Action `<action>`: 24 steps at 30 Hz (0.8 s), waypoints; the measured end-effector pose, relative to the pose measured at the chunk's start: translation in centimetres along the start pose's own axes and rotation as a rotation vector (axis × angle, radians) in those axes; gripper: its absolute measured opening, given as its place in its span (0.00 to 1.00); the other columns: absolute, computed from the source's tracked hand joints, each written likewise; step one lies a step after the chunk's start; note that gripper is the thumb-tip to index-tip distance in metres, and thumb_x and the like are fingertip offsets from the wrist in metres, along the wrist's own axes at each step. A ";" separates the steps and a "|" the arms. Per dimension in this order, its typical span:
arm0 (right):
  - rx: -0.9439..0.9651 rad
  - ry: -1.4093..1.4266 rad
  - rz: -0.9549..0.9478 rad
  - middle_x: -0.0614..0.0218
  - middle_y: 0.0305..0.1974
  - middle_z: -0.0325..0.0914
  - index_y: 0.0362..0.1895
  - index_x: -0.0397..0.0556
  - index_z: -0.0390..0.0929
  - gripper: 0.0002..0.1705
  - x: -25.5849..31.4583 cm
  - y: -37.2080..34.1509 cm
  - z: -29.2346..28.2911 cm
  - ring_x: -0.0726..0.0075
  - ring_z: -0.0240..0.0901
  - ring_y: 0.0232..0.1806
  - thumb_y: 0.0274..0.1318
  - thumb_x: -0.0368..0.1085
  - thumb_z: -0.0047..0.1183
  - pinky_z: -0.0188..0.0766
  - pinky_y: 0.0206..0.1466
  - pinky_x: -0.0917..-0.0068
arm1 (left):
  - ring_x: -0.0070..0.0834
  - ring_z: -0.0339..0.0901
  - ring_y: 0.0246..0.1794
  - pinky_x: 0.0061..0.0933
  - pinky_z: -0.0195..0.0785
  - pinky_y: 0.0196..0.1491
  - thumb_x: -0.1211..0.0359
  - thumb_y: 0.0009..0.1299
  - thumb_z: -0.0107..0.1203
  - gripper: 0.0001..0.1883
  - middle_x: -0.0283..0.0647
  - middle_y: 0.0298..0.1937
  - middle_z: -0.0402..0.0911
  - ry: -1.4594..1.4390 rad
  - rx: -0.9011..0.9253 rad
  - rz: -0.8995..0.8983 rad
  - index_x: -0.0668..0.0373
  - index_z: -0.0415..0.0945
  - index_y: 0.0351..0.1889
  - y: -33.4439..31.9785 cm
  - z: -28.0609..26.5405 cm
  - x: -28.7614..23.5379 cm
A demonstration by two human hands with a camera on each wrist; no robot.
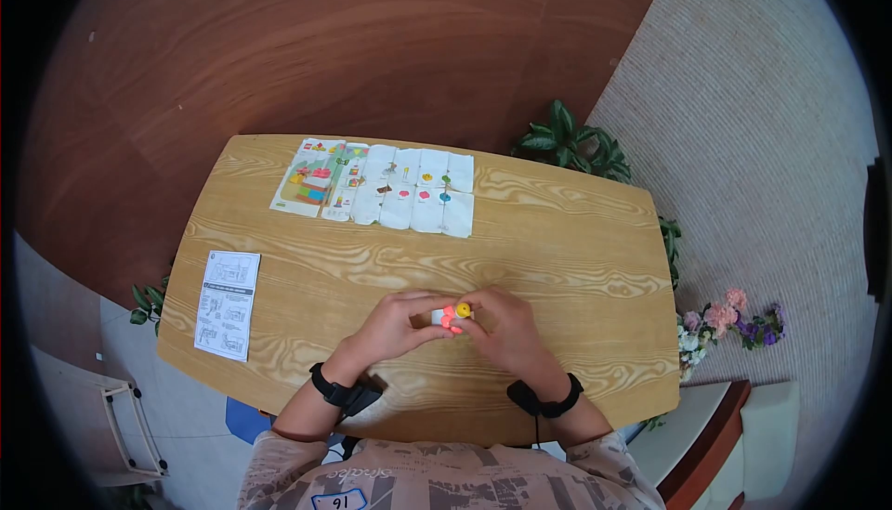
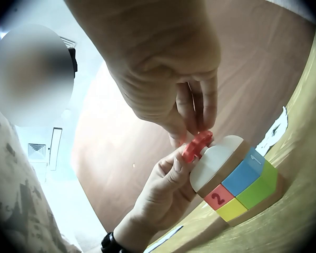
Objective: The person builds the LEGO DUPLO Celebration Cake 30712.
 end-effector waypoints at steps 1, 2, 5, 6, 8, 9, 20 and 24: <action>-0.001 -0.002 -0.002 0.57 0.37 0.84 0.47 0.45 0.85 0.12 -0.1 -0.1 0.1 0.51 0.83 0.40 0.61 0.31 0.70 0.78 0.45 0.60 | 0.39 0.88 0.53 0.36 0.79 0.56 0.68 0.64 0.79 0.27 0.45 0.54 0.91 0.005 0.002 -0.001 0.60 0.86 0.63 0.0 0.0 0.1; -0.007 0.001 0.001 0.57 0.37 0.84 0.48 0.45 0.85 0.12 -0.2 -0.2 0.1 0.51 0.83 0.40 0.61 0.31 0.70 0.78 0.45 0.60 | 0.39 0.88 0.53 0.36 0.79 0.56 0.68 0.64 0.79 0.27 0.45 0.53 0.91 0.016 -0.011 0.015 0.59 0.86 0.62 0.0 0.0 0.0; -0.017 0.005 0.008 0.57 0.38 0.85 0.48 0.45 0.85 0.13 -0.6 -0.4 0.3 0.51 0.83 0.40 0.61 0.32 0.70 0.78 0.46 0.59 | 0.39 0.89 0.50 0.36 0.80 0.54 0.66 0.64 0.80 0.25 0.45 0.51 0.92 0.053 -0.030 0.014 0.59 0.87 0.59 0.0 0.0 0.0; -0.014 0.001 0.010 0.57 0.38 0.85 0.49 0.45 0.85 0.14 -0.7 -0.5 0.4 0.51 0.83 0.41 0.61 0.32 0.71 0.78 0.46 0.59 | 0.39 0.89 0.49 0.36 0.80 0.53 0.66 0.64 0.80 0.24 0.45 0.50 0.92 0.067 -0.022 -0.019 0.59 0.87 0.58 -0.1 0.0 0.2; -0.012 -0.007 0.013 0.56 0.39 0.85 0.49 0.45 0.85 0.14 -0.7 -0.5 0.4 0.50 0.83 0.42 0.61 0.33 0.71 0.79 0.47 0.59 | 0.39 0.89 0.47 0.36 0.80 0.52 0.65 0.64 0.80 0.22 0.45 0.49 0.92 0.085 -0.009 -0.056 0.59 0.88 0.55 -0.1 -0.1 0.3; -0.011 -0.010 0.013 0.56 0.40 0.86 0.50 0.45 0.85 0.14 -0.7 -0.5 0.4 0.50 0.83 0.43 0.61 0.33 0.71 0.79 0.48 0.58 | 0.39 0.89 0.46 0.36 0.80 0.51 0.65 0.64 0.80 0.22 0.45 0.49 0.92 0.090 -0.005 -0.059 0.59 0.88 0.54 -0.1 -0.2 0.2; 0.038 0.015 0.001 0.57 0.45 0.88 0.50 0.47 0.86 0.16 -0.9 -0.2 0.1 0.50 0.85 0.46 0.57 0.31 0.73 0.80 0.51 0.60 | 0.38 0.90 0.43 0.35 0.81 0.48 0.64 0.65 0.80 0.21 0.45 0.47 0.92 0.115 0.022 -0.116 0.59 0.88 0.53 -0.1 -0.4 -0.1; 0.054 0.016 0.008 0.56 0.48 0.88 0.55 0.48 0.85 0.23 -1.2 -0.3 0.2 0.48 0.85 0.50 0.56 0.35 0.76 0.80 0.55 0.58 | 0.39 0.90 0.43 0.35 0.81 0.48 0.64 0.64 0.80 0.21 0.45 0.47 0.92 0.118 0.020 -0.114 0.59 0.89 0.53 -0.2 -0.3 0.3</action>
Point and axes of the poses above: each hand's wrist, its own y-axis towards the middle knuckle, its own z-axis out of the palm, x = y × z, the point moved 4 cm from there along y, towards the middle knuckle
